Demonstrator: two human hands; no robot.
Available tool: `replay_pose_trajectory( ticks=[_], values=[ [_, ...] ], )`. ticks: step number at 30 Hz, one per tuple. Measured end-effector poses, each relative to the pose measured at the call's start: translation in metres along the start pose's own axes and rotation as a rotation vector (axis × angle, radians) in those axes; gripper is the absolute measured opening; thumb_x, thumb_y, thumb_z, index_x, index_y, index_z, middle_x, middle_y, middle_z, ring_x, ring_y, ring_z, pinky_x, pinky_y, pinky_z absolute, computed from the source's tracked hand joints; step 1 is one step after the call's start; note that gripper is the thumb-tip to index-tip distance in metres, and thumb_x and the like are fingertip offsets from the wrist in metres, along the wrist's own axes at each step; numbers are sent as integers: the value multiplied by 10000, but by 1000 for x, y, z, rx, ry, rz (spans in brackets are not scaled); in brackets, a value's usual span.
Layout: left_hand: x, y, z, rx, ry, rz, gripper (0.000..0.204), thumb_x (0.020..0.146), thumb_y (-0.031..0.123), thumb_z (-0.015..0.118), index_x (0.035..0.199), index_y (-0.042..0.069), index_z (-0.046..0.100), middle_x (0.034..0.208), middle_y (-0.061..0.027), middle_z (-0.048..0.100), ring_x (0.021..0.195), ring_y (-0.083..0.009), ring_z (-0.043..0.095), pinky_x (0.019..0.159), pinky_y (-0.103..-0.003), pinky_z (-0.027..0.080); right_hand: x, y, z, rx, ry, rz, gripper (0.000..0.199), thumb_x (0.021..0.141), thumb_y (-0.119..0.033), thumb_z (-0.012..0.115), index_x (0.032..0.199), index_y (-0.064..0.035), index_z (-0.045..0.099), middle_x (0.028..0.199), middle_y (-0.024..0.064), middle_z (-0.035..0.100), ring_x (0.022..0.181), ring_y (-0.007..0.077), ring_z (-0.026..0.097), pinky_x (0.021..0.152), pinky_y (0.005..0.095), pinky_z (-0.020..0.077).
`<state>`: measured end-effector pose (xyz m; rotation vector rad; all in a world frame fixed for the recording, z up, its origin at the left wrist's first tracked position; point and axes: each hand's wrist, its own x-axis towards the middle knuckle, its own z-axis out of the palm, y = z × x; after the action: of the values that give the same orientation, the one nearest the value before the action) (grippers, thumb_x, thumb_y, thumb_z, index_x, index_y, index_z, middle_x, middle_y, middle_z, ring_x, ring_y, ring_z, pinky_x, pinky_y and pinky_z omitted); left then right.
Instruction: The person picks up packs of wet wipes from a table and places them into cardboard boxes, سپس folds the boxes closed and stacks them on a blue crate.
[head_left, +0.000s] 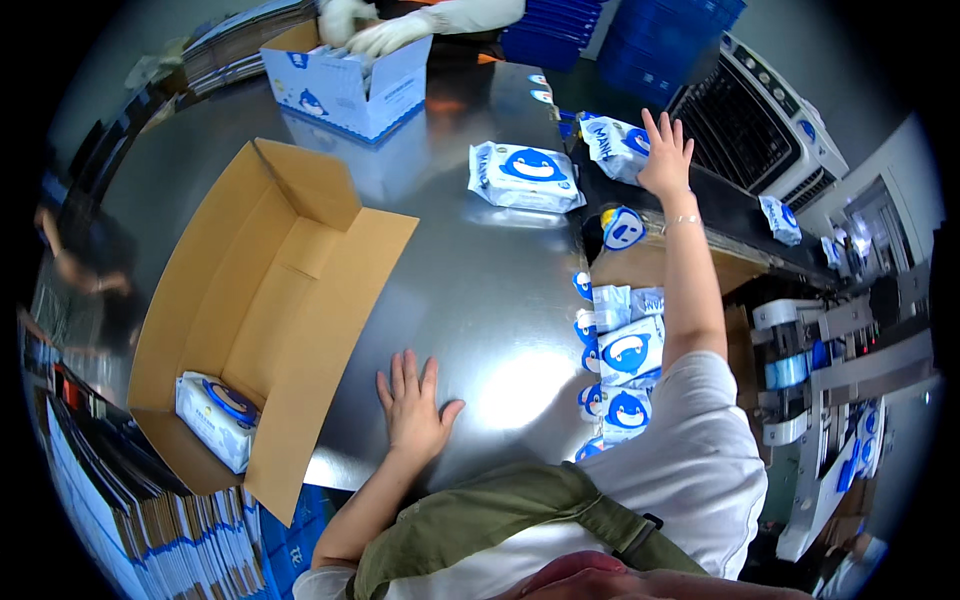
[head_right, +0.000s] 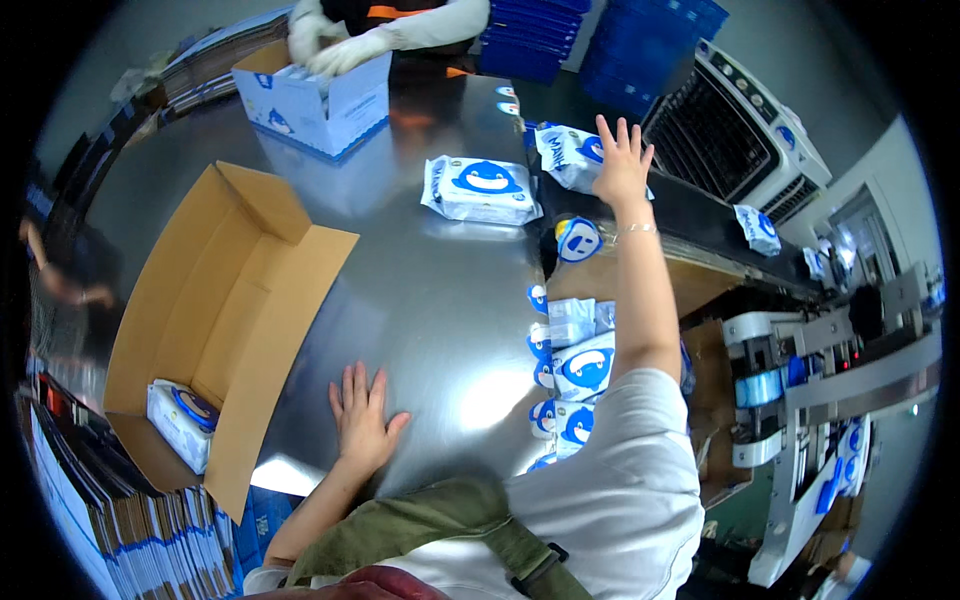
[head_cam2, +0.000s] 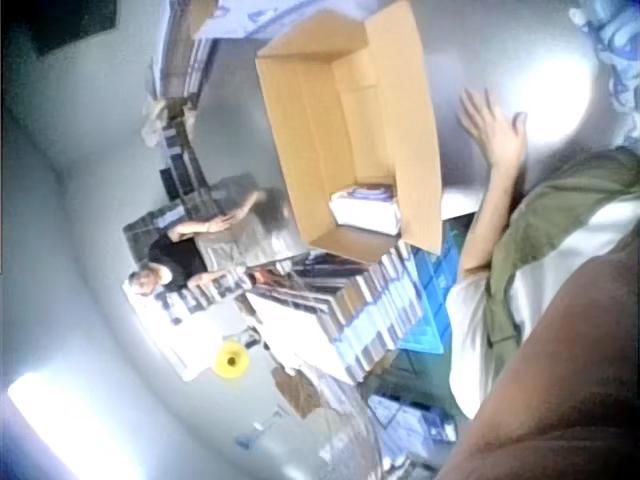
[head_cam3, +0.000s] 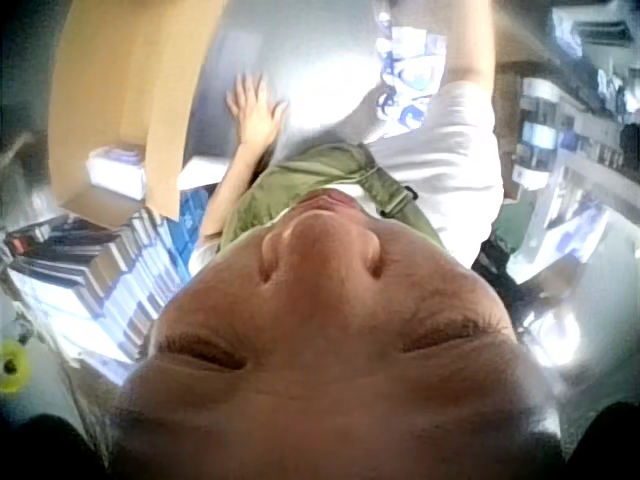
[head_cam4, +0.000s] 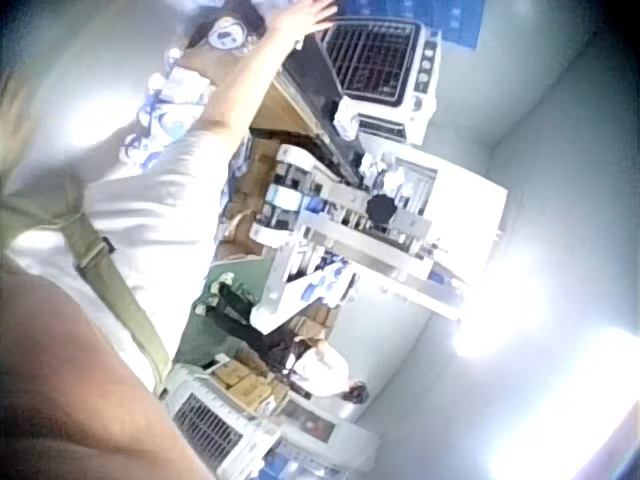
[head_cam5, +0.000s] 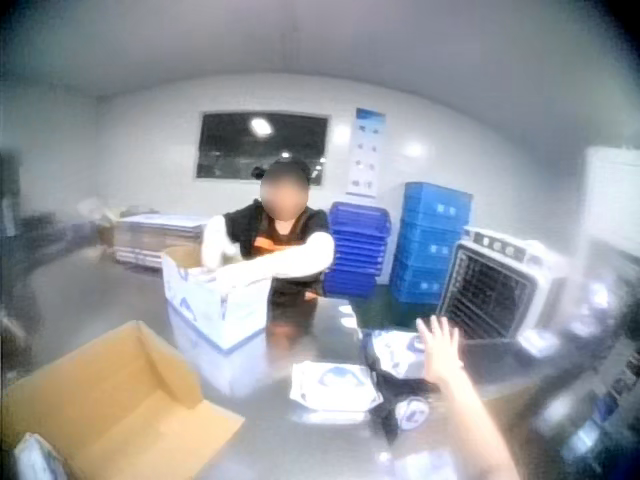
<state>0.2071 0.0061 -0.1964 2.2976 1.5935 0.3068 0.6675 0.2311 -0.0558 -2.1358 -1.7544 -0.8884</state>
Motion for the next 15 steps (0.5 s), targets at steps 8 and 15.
replay_pose_trajectory(
  ticks=[8, 15],
  values=[
    [-2, -11, 2, -67, 36, -6, 679, 850, 429, 632, 1389, 73, 420, 1494, -236, 278, 1414, -390, 190, 1121, -605, 97, 70, -141, 3, 388, -354, -94, 843, 443, -66, 806, 1248, -207, 600, 1249, 114, 601, 1156, 326, 552, 982, 385, 454],
    [-4, -19, 2, -142, 106, 8, 642, 821, 345, 674, 1341, 34, 459, 1464, -226, 336, 1396, -383, 241, 1128, -575, 123, 28, -195, -30, 714, -760, -406, 792, 450, -14, 706, 1232, -98, 620, 1170, 168, 649, 1091, 337, 602, 965, 361, 462]
  ],
)
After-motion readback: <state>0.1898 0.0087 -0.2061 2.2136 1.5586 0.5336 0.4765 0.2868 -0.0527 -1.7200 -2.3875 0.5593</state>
